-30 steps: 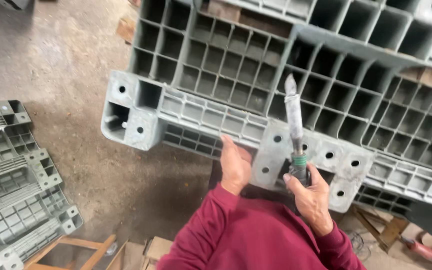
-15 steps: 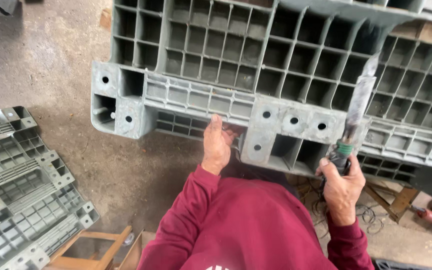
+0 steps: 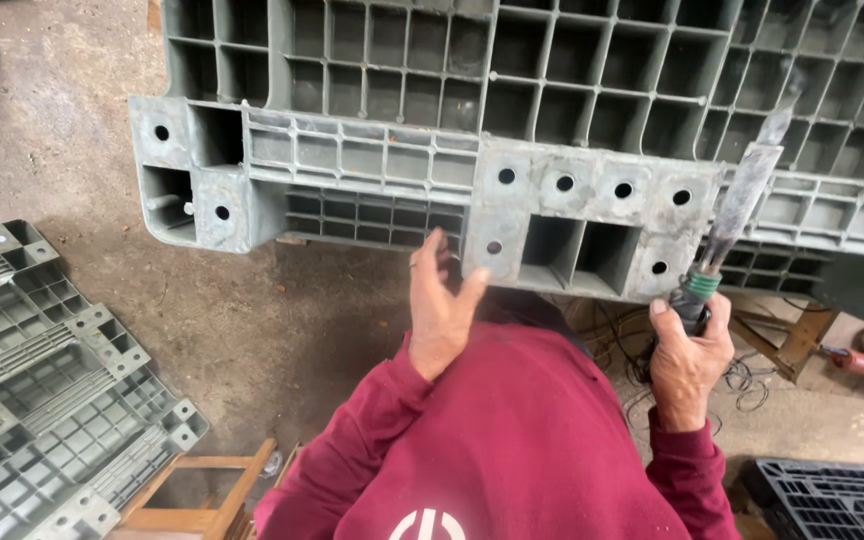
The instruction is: The person uses a chisel to scrape the surface of a large grey plastic pallet. They systematically remove material from the grid-like structure and edges of the pallet, working on different sections throughout the clip.
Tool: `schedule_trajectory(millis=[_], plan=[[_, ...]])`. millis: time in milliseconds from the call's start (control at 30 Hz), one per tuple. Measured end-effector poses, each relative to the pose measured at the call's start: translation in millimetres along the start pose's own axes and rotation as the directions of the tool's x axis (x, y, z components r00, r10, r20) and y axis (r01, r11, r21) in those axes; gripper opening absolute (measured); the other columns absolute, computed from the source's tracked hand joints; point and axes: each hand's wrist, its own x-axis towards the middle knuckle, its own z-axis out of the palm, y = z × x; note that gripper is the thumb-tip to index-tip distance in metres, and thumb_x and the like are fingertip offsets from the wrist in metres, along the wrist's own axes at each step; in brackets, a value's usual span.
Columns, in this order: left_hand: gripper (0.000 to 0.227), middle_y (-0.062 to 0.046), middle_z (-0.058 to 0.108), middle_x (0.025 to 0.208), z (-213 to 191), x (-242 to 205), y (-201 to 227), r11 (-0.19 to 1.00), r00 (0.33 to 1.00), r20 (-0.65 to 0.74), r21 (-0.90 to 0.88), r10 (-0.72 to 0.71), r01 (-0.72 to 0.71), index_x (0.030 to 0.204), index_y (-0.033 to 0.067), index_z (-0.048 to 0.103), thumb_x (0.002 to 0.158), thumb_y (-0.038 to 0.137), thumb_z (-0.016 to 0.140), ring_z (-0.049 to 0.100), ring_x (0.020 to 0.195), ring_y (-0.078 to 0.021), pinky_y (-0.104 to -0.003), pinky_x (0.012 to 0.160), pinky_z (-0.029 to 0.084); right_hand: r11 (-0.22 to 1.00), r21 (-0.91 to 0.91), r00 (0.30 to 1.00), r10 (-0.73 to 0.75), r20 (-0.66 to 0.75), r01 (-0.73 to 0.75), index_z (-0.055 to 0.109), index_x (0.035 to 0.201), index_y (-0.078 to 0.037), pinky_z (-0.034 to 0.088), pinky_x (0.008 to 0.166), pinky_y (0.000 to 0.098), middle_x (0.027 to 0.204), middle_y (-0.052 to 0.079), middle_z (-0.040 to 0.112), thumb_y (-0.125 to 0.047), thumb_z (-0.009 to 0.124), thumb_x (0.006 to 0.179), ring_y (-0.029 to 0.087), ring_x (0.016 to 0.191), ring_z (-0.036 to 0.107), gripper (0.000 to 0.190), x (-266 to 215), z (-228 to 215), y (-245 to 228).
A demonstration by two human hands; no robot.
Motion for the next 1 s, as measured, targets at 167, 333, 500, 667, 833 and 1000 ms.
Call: schedule_trajectory(millis=[167,333,500,667,833,1000], plan=[[0.087,-0.024,0.064,0.121,27,19,12,0.983,0.998,0.052,0.183,-0.019,0.009,0.138,-0.0014,0.049,0.074,0.045,0.086,0.061,0.113,-0.0406,-0.046,0.095,0.048,0.960,-0.191,0.979,-0.205,0.011,0.204,0.064,0.131,0.006,0.050,0.106,0.0244,0.143,0.006,0.048,-0.005,0.083,0.103,0.012,0.120,0.055,0.036,4,6,0],[0.053,-0.003,0.061,0.090,40,57,-16,0.922,0.984,0.026,-0.344,-0.179,0.177,0.112,0.0016,0.063,0.100,0.054,0.067,0.056,0.084,-0.0172,-0.033,0.077,0.047,0.990,0.099,0.995,-0.099,0.024,0.096,0.061,0.126,0.005,0.051,0.088,0.0226,0.108,0.002,0.063,0.003,0.075,0.105,0.010,0.093,0.059,0.025,5,18,4],[0.044,0.011,0.039,0.072,40,88,-47,0.519,0.925,0.128,-0.796,-0.357,0.311,0.084,0.0121,0.053,0.107,0.047,0.068,0.030,0.055,-0.0007,-0.024,0.046,0.024,0.982,0.145,0.989,-0.131,0.066,0.120,0.061,0.132,0.007,0.051,0.090,0.0237,0.111,0.006,0.064,0.012,0.068,0.101,0.013,0.097,0.062,0.032,5,18,13],[0.038,0.010,0.035,0.057,36,95,-27,0.313,0.779,0.204,-0.833,-0.593,0.456,0.074,0.0209,0.050,0.096,0.043,0.071,0.028,0.043,-0.0050,-0.030,0.039,0.022,0.993,0.106,0.998,-0.048,-0.039,0.051,0.063,0.129,0.002,0.055,0.091,0.0253,0.107,0.004,0.069,0.008,0.070,0.098,0.012,0.096,0.066,0.033,-2,31,9],[0.044,0.010,0.035,0.056,16,98,-23,0.396,0.860,0.261,-0.802,-0.439,0.446,0.072,0.0178,0.050,0.097,0.049,0.068,0.029,0.043,-0.0044,-0.028,0.040,0.021,0.985,-0.058,0.985,-0.166,-0.044,0.163,0.059,0.125,0.007,0.053,0.097,0.0264,0.114,0.007,0.065,0.011,0.070,0.098,0.013,0.102,0.063,0.030,3,49,10],[0.058,0.012,0.031,0.054,-35,115,-34,0.548,0.864,0.232,-0.692,-0.447,0.470,0.058,0.0217,0.036,0.098,0.047,0.068,0.025,0.043,-0.0027,-0.026,0.038,0.019,0.991,-0.087,0.993,-0.107,-0.054,0.102,0.059,0.137,0.000,0.051,0.092,0.0248,0.118,0.002,0.061,0.000,0.076,0.101,0.009,0.103,0.060,0.040,-34,83,-16]])
